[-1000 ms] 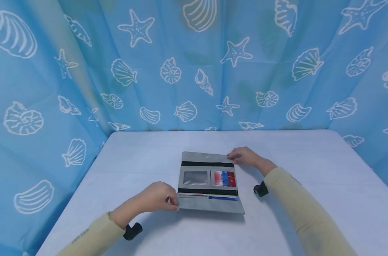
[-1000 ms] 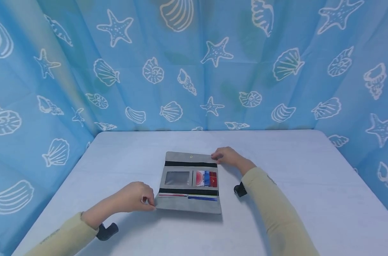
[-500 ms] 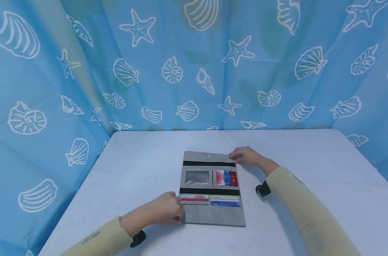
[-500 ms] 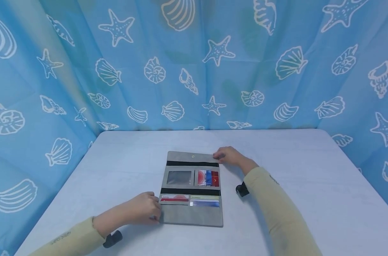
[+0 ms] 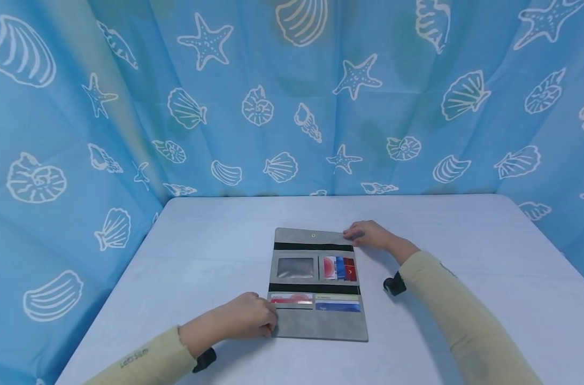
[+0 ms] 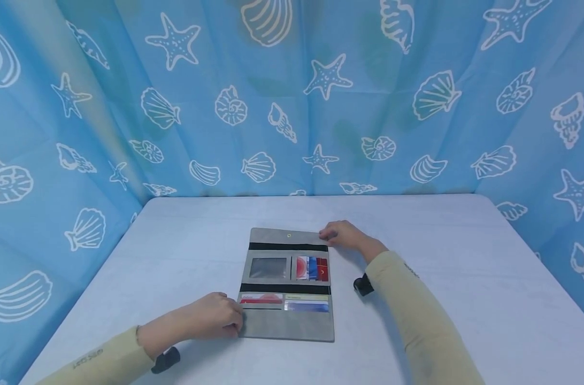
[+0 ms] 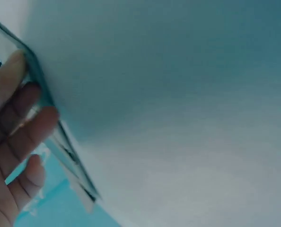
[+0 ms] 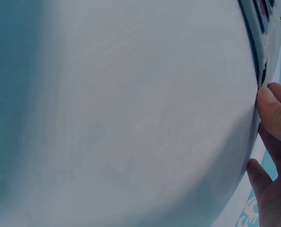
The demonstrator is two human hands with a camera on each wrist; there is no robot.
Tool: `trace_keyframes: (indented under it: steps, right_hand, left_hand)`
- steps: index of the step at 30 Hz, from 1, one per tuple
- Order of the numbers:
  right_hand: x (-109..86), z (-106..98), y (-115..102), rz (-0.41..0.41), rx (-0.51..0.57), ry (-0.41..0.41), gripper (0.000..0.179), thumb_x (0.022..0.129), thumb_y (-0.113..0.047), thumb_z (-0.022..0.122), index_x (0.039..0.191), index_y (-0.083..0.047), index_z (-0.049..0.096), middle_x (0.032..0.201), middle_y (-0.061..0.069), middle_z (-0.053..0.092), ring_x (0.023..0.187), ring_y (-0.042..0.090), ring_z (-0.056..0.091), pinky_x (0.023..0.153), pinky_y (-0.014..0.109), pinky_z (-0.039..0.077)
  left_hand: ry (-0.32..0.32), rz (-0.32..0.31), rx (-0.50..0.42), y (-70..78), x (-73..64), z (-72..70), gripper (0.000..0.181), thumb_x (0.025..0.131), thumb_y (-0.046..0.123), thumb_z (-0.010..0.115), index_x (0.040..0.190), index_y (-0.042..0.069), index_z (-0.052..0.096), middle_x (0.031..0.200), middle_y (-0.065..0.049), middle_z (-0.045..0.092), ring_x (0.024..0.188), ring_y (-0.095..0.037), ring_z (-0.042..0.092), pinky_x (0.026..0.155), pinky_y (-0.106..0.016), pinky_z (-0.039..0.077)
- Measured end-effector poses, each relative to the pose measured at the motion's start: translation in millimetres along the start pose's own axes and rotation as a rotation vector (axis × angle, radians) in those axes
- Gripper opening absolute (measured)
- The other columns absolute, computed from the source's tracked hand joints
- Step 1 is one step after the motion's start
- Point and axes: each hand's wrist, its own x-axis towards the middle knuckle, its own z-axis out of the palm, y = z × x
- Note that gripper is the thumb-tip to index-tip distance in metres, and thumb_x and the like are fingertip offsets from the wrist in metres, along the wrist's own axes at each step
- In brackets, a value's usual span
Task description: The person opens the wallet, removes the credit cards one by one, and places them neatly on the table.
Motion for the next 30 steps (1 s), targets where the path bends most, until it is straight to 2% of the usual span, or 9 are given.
trace_keyframes:
  steps: [4, 6, 9, 11, 13, 16, 22, 25, 30]
  right_hand:
    - [-1.3, 1, 2, 0.016, 0.01, 0.0, 0.031, 0.087, -0.002, 0.058, 0.117, -0.003, 0.061, 0.122, 0.014, 0.057, 0.121, 0.035, 0.045, 0.1, 0.049, 0.036]
    - [-2.8, 0, 2, 0.025, 0.015, 0.001, 0.031, 0.087, -0.002, 0.058, 0.118, -0.003, 0.061, 0.123, 0.014, 0.057, 0.121, 0.035, 0.045, 0.1, 0.049, 0.036]
    - [-4.2, -1, 3, 0.023, 0.015, 0.004, 0.031, 0.087, -0.002, 0.058, 0.118, -0.003, 0.061, 0.123, 0.015, 0.056, 0.121, 0.035, 0.045, 0.1, 0.049, 0.035]
    - [-4.6, -1, 3, 0.028, 0.023, 0.006, 0.031, 0.087, -0.002, 0.058, 0.118, -0.002, 0.061, 0.123, 0.015, 0.056, 0.121, 0.035, 0.045, 0.1, 0.049, 0.035]
    - [-4.5, 0, 3, 0.028, 0.032, 0.007, 0.031, 0.087, -0.002, 0.058, 0.118, -0.002, 0.06, 0.123, 0.015, 0.056, 0.121, 0.036, 0.045, 0.1, 0.049, 0.035]
    - [-4.3, 1, 3, 0.029, 0.036, 0.004, 0.031, 0.087, -0.003, 0.058, 0.118, -0.002, 0.06, 0.123, 0.015, 0.056, 0.121, 0.036, 0.045, 0.1, 0.049, 0.035]
    - [-1.3, 0, 3, 0.027, 0.013, -0.007, 0.032, 0.087, -0.003, 0.058, 0.119, -0.004, 0.06, 0.123, 0.014, 0.056, 0.121, 0.034, 0.045, 0.1, 0.049, 0.035]
    - [0.3, 0, 2, 0.023, 0.017, -0.013, 0.032, 0.087, -0.003, 0.058, 0.119, -0.004, 0.06, 0.123, 0.014, 0.057, 0.121, 0.034, 0.045, 0.1, 0.049, 0.036]
    - [1.6, 0, 2, 0.007, 0.013, -0.016, 0.032, 0.087, -0.003, 0.058, 0.119, -0.003, 0.06, 0.123, 0.014, 0.057, 0.121, 0.035, 0.045, 0.1, 0.049, 0.036]
  left_hand:
    - [0.006, -0.028, -0.031, -1.6, 0.9, 1.5, 0.007, 0.076, 0.024, 0.074, 0.074, 0.024, 0.068, 0.077, 0.015, 0.063, 0.068, 0.002, 0.052, 0.071, -0.02, 0.046]
    - [0.042, -0.09, -0.017, -3.7, 2.5, 3.4, 0.016, 0.072, 0.032, 0.077, 0.076, 0.024, 0.064, 0.078, 0.015, 0.061, 0.07, -0.001, 0.05, 0.069, -0.019, 0.041]
    - [0.1, -0.224, 0.016, -10.4, 6.3, 6.7, 0.045, 0.062, 0.051, 0.079, 0.089, 0.021, 0.059, 0.09, 0.008, 0.059, 0.082, -0.009, 0.048, 0.072, -0.026, 0.036]
    - [0.109, -0.307, 0.03, -17.3, 8.7, 9.2, 0.073, 0.055, 0.063, 0.076, 0.106, 0.016, 0.055, 0.107, 0.001, 0.056, 0.095, -0.016, 0.048, 0.081, -0.033, 0.037]
    - [0.092, -0.348, 0.01, -24.3, 10.4, 11.9, 0.096, 0.051, 0.069, 0.074, 0.124, 0.012, 0.047, 0.125, -0.006, 0.049, 0.109, -0.023, 0.044, 0.089, -0.042, 0.035]
    - [0.027, -0.375, -0.067, -34.0, 11.1, 17.1, 0.117, 0.051, 0.073, 0.071, 0.14, 0.01, 0.03, 0.144, -0.01, 0.032, 0.128, -0.033, 0.032, 0.101, -0.053, 0.027]
    - [-0.072, -0.381, -0.23, -45.5, 13.4, 18.2, 0.122, 0.056, 0.073, 0.068, 0.147, 0.012, 0.014, 0.153, -0.006, 0.013, 0.139, -0.036, 0.006, 0.109, -0.057, 0.006]
    - [-0.103, -0.385, -0.266, -48.6, 15.4, 15.4, 0.12, 0.058, 0.072, 0.068, 0.147, 0.013, 0.013, 0.154, -0.006, 0.01, 0.14, -0.035, 0.002, 0.11, -0.055, 0.004]
    - [-0.152, -0.417, -0.267, -53.0, 17.8, 13.7, 0.118, 0.058, 0.071, 0.068, 0.148, 0.016, 0.014, 0.155, -0.004, 0.007, 0.14, -0.033, -0.001, 0.11, -0.054, 0.003]
